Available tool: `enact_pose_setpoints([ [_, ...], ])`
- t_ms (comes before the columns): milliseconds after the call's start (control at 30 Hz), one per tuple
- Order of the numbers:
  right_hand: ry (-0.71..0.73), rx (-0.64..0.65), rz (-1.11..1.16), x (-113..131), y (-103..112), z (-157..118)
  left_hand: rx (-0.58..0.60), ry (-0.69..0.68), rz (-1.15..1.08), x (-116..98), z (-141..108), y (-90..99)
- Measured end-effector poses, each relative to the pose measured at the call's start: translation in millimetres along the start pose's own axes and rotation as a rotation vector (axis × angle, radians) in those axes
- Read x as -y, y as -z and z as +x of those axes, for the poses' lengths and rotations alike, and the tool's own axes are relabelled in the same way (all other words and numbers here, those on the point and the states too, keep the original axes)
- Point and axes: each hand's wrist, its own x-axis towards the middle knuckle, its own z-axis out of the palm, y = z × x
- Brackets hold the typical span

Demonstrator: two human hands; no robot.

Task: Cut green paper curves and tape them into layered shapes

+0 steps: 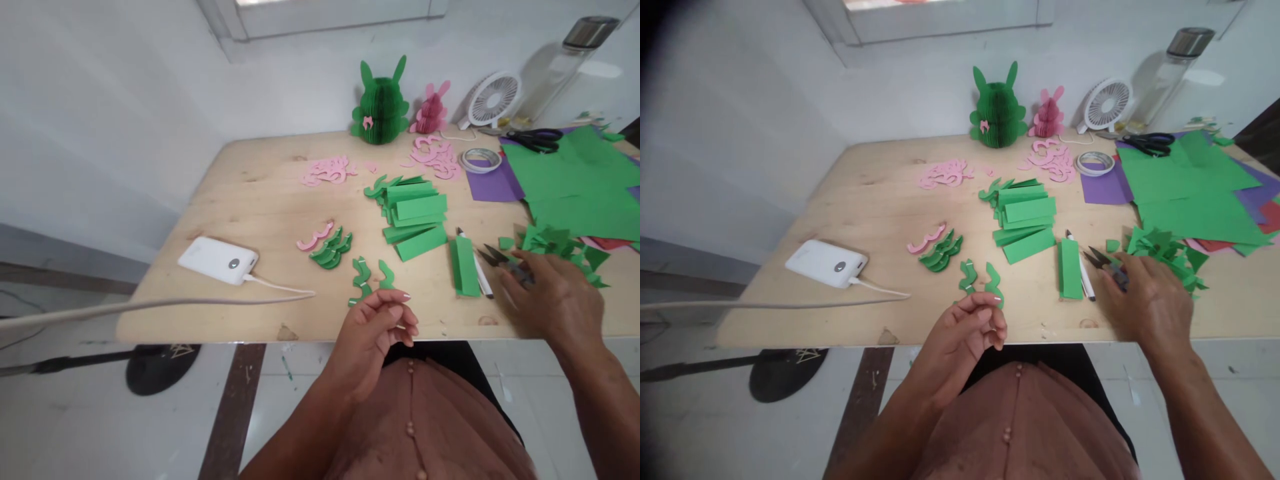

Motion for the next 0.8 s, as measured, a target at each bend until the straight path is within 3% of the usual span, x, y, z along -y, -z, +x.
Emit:
enact_pose_setpoints([
  [100, -0.043, -0.065, 0.06, 2, 5, -4, -0.021, -0.04, 0.05, 2, 0, 0.6],
  [233, -0.04, -0.068, 0.459, 38, 25, -15, -0.082, -0.185, 0.255, 5, -1, 1.6],
  [467, -0.011, 0.231, 0.94, 111, 45, -29, -0.273, -0.564, 0.835, 9, -6, 8.1],
  [633, -0.013, 0.295, 1.013, 130, 41, -28, -0.296, -0.87, 1.15, 12, -4, 12.8],
  [800, -0.013, 0.274, 0.987, 136, 38, -28, -0.278, -1.019, 1.241, 15, -1, 16.5],
])
